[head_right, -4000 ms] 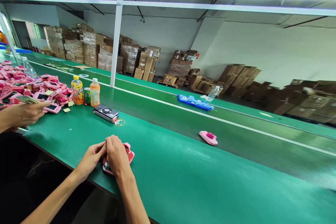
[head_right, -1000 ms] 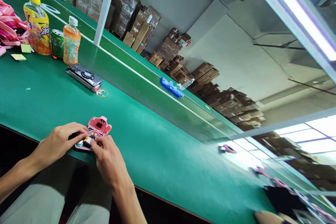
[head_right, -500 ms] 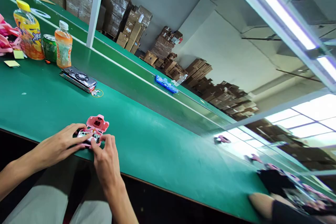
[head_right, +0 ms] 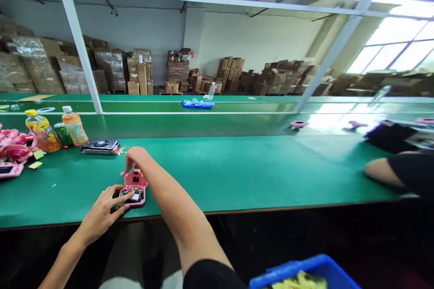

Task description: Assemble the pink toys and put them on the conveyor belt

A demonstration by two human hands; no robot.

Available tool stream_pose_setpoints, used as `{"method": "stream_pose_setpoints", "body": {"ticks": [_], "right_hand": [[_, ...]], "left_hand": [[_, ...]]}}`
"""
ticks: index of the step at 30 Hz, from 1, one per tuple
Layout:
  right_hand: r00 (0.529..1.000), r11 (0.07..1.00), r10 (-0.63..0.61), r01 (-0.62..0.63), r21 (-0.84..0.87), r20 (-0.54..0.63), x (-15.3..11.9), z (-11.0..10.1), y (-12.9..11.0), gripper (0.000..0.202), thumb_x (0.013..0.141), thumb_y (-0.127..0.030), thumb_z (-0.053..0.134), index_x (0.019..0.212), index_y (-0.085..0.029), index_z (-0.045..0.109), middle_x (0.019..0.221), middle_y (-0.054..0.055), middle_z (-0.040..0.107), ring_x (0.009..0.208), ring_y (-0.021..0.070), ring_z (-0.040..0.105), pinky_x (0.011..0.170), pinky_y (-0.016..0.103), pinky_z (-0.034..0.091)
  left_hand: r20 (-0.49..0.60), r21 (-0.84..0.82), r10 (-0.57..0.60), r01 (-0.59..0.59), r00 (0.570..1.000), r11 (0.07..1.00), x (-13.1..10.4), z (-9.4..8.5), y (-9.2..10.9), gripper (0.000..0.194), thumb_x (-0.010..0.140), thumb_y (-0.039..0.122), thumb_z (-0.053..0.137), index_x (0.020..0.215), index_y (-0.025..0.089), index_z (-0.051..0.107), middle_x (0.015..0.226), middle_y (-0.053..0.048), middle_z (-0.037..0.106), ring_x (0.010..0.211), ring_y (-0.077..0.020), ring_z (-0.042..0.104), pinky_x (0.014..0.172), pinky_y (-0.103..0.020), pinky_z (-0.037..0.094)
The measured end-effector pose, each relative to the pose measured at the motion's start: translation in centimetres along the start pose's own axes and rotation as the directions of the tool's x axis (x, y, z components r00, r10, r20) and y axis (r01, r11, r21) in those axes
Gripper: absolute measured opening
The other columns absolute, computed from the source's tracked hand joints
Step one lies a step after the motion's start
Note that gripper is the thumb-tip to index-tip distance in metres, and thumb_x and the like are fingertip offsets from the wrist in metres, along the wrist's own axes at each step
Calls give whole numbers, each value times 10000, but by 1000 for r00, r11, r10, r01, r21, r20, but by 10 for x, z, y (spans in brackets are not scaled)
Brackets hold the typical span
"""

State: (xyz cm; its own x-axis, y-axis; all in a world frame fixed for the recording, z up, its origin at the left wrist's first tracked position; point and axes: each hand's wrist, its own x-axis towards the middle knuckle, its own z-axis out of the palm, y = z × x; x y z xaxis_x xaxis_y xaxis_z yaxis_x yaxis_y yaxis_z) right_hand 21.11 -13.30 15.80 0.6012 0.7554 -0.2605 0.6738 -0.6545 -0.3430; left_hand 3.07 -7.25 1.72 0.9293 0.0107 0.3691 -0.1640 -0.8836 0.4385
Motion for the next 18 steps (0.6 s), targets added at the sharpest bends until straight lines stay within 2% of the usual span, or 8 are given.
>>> {"method": "stream_pose_setpoints", "body": {"ticks": [2,5,8,10,12,15,17,18], "right_hand": [[997,999,38,-38,-4,72,2,2,-5,406,718,-575,795,777,-175,754,671,45,700,650,209,675,675,348,559],[991,999,31,-30,-13,134,-12,4,3,293,671,-429,856,699,-164,736,609,28,675,629,200,660,648,314,542],[995,994,-91,88,61,49,-42,2,22,238,768,-350,798,707,-129,732,687,64,711,707,196,663,691,287,519],[978,968,-199,206,141,-59,-66,4,32,206,890,-339,691,933,-146,749,922,60,757,850,163,669,769,246,507],[934,914,-302,341,222,-191,-88,10,38,245,964,-312,615,1159,-182,686,1146,38,728,988,125,648,857,215,488],[796,780,-452,572,254,-403,-110,21,40,248,986,-255,594,1215,-176,648,1204,59,699,1070,140,612,942,262,474],[716,711,-542,670,213,-440,-117,23,40,227,982,-201,585,1194,-176,662,1166,74,706,1083,172,593,956,303,472],[704,700,-577,687,193,-414,-119,22,40,237,983,-178,571,1202,-177,662,1156,76,707,1092,182,583,955,310,474]], "left_hand": [[5,-81,-34,35,999,996,0,-1,0,399,973,377,580,1371,408,599,1327,-68,603,1200,-289,573,1036,-515,476],[-17,-305,-152,140,988,942,-2,-4,3,571,923,438,645,1465,350,485,1341,-71,626,1242,-286,584,1074,-481,467],[-102,-577,-314,201,944,792,-4,-8,9,692,878,519,680,1470,256,436,1331,-98,633,1256,-276,606,1068,-396,492],[-130,-725,-405,191,905,661,-4,-9,15,712,887,559,658,1467,220,422,1363,-119,613,1245,-274,622,1058,-361,501],[-135,-848,-464,140,876,511,0,-7,23,690,928,582,590,1487,221,405,1424,-124,578,1260,-275,614,1070,-362,493],[-153,-953,-487,2,860,303,10,1,37,645,951,576,560,1492,251,427,1460,-106,561,1288,-278,592,1072,-388,498],[-179,-971,-490,-73,853,228,16,5,44,609,944,564,582,1454,247,487,1434,-101,588,1281,-276,593,1081,-398,491],[-185,-974,-492,-90,851,209,18,7,47,581,945,554,587,1430,241,518,1411,-99,607,1279,-270,593,1097,-398,475]]}}
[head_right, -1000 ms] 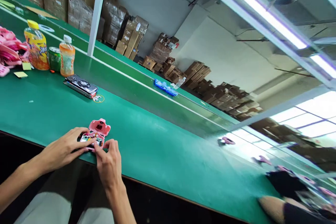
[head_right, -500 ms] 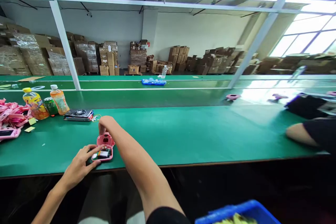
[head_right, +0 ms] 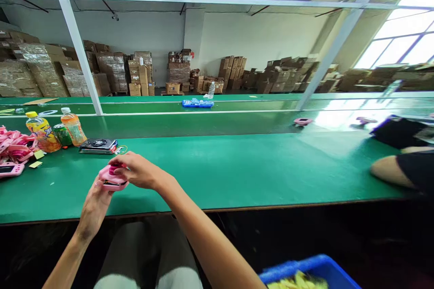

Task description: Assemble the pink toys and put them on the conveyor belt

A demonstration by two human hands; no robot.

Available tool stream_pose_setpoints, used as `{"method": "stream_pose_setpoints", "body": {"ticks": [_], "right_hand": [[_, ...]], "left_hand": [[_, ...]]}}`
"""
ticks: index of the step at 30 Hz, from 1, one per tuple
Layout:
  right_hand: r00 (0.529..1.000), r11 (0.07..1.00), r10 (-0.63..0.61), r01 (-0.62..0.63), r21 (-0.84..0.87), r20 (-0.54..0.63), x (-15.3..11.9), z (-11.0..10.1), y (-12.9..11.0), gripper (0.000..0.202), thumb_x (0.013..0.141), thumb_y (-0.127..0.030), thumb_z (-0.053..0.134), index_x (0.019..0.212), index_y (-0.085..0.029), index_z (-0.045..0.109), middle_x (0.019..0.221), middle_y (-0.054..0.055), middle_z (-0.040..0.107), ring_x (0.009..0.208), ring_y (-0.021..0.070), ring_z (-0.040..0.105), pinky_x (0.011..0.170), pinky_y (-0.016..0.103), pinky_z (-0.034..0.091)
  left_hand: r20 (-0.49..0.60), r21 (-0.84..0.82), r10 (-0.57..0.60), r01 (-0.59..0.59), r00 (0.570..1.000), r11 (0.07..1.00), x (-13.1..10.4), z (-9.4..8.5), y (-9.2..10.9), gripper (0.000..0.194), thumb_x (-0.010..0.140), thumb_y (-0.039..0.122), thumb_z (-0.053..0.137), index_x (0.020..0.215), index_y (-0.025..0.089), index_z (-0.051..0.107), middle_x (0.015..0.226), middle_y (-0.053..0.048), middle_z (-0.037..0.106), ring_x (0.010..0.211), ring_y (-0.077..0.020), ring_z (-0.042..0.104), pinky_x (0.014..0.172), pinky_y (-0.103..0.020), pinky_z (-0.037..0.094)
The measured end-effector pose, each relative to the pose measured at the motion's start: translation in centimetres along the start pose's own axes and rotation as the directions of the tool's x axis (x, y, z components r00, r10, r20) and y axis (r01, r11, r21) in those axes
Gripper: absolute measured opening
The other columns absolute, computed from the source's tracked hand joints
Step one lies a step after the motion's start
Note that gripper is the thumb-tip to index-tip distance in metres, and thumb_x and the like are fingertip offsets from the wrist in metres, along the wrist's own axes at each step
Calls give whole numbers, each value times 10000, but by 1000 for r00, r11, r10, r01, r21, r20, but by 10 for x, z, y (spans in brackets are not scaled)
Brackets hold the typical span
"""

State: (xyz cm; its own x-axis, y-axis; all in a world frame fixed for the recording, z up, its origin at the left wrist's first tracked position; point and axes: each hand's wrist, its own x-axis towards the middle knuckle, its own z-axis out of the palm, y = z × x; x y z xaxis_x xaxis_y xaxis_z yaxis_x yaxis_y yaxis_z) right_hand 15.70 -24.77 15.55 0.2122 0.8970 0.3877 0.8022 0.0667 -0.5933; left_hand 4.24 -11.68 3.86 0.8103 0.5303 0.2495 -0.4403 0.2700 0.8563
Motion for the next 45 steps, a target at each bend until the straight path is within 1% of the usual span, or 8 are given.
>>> {"method": "stream_pose_setpoints", "body": {"ticks": [5,13,19,23,29,32,36,45], "right_hand": [[992,1000,-7,8,-10,128,4,-6,-4,292,985,-144,532,1251,-138,651,1156,97,713,1107,205,589,947,318,488],[946,948,232,-167,271,-228,-38,33,5,380,923,-419,657,1238,-211,696,1185,63,734,1068,243,679,950,364,521],[789,764,524,-270,586,-320,-80,52,27,626,834,-495,726,1376,-205,609,1378,97,639,1230,277,624,1045,419,510],[754,713,579,-282,642,-311,-90,36,43,665,778,-548,763,1324,-184,653,1335,119,664,1188,300,648,1009,446,540],[759,731,567,-286,619,-319,-88,31,50,713,765,-570,762,1356,-201,613,1265,91,693,1118,261,658,957,388,535],[710,747,614,-383,543,-345,-83,37,43,493,860,-588,644,1108,-167,712,1038,71,737,963,227,664,878,350,523],[738,836,523,-346,426,-426,-79,40,33,350,936,-478,568,1090,-194,701,1061,58,708,968,203,651,840,310,518],[706,928,359,-337,156,-610,-85,54,41,343,987,-461,521,958,-220,762,1202,121,668,1158,250,615,993,393,495]], "left_hand": [[-32,-26,8,-9,999,1000,1,7,2,478,944,513,620,1314,211,615,1340,-90,657,1294,-254,578,1153,-377,408],[-62,186,-22,33,998,982,-2,14,-9,647,943,617,552,1447,233,423,1482,-122,528,1412,-293,461,1210,-462,314],[218,480,-55,-57,974,876,1,29,-22,731,960,635,484,1536,219,313,1595,-133,379,1482,-287,350,1253,-445,224],[331,512,-124,-68,935,856,11,40,-16,698,951,632,503,1496,215,378,1580,-129,401,1488,-292,335,1244,-425,247],[173,268,-132,82,976,960,12,56,-22,584,957,627,511,1380,226,473,1423,-112,563,1364,-287,493,1179,-412,340],[86,82,-147,140,985,987,8,66,-29,569,948,609,553,1384,259,448,1427,-87,572,1332,-260,530,1170,-399,346],[-13,-111,-148,146,989,983,4,80,-34,580,902,622,620,1331,268,455,1360,-76,622,1236,-237,603,1104,-388,413],[-151,-145,-124,102,981,984,2,87,-44,554,902,603,620,1305,266,446,1183,-54,658,1039,-181,663,912,-296,502]]}}
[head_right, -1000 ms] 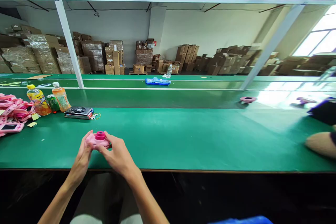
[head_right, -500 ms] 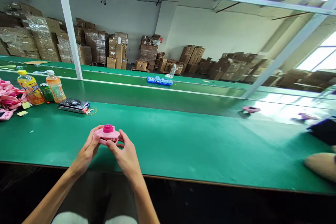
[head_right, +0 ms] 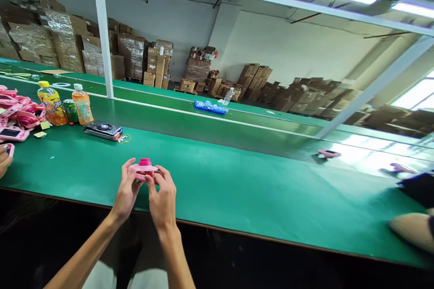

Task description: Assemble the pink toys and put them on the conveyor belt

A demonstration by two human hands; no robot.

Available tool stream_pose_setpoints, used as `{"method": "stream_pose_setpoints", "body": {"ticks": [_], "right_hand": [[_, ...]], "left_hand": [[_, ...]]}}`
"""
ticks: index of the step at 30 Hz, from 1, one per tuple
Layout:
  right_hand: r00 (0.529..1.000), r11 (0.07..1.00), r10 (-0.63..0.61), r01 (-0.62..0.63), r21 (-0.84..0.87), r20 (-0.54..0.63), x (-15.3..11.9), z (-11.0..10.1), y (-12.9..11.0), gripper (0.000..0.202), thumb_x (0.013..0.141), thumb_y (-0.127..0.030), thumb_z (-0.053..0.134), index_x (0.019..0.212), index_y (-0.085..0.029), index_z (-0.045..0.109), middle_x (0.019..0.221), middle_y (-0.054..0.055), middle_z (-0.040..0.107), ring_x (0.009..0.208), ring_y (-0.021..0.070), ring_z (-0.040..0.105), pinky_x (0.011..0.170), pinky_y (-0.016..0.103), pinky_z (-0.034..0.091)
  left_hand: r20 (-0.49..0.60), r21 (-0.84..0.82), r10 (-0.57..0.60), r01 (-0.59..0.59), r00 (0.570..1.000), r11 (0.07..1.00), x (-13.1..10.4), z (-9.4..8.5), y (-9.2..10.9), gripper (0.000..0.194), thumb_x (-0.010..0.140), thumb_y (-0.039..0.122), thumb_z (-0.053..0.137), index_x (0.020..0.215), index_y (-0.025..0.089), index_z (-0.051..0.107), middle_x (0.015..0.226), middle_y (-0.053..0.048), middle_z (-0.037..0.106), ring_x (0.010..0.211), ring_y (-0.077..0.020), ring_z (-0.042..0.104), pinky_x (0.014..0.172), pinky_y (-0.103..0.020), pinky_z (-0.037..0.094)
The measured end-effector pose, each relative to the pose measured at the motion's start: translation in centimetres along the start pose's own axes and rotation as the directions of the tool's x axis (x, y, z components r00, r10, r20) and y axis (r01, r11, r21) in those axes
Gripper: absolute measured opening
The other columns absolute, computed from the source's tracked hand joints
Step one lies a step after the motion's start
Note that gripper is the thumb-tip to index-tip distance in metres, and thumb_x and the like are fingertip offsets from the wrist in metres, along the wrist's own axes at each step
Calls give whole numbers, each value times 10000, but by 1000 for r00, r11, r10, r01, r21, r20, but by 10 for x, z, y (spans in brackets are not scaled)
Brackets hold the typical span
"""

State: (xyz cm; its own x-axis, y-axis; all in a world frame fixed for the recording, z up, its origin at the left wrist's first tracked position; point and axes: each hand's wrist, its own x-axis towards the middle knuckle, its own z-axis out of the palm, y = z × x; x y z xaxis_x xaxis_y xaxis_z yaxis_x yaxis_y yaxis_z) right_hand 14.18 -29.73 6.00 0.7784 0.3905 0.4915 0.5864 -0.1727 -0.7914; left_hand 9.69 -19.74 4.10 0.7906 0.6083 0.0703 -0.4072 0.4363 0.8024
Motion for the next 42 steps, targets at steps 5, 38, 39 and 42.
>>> {"method": "stream_pose_setpoints", "body": {"ticks": [5,38,39,42], "right_hand": [[993,984,110,-102,146,-48,-6,5,10,350,929,-538,608,908,-212,734,1137,110,684,1089,254,651,945,390,532],[874,903,336,-405,142,352,9,-47,62,421,790,-616,728,863,-213,630,806,45,726,767,215,662,722,305,504],[873,905,344,-406,126,344,20,-54,74,446,787,-642,710,870,-212,622,803,52,732,768,222,671,733,316,507],[911,930,366,-353,-102,188,69,-86,114,577,761,-773,593,897,-213,607,822,81,746,803,257,699,781,363,521]], "left_hand": [[106,0,16,-16,994,1000,-1,0,0,505,884,666,609,1133,249,473,1101,-31,633,996,-162,649,903,-278,504],[135,370,-75,20,988,929,1,-7,-16,572,978,690,337,1340,258,432,1548,-151,366,1429,-312,402,1196,-509,318],[134,427,-64,1,989,904,-2,-5,-17,575,999,660,296,1419,273,361,1602,-147,297,1485,-313,325,1212,-533,284],[272,678,0,-192,962,709,-15,-2,-23,528,1032,552,333,1484,279,323,1658,-118,240,1562,-314,111,1225,-602,231]]}}
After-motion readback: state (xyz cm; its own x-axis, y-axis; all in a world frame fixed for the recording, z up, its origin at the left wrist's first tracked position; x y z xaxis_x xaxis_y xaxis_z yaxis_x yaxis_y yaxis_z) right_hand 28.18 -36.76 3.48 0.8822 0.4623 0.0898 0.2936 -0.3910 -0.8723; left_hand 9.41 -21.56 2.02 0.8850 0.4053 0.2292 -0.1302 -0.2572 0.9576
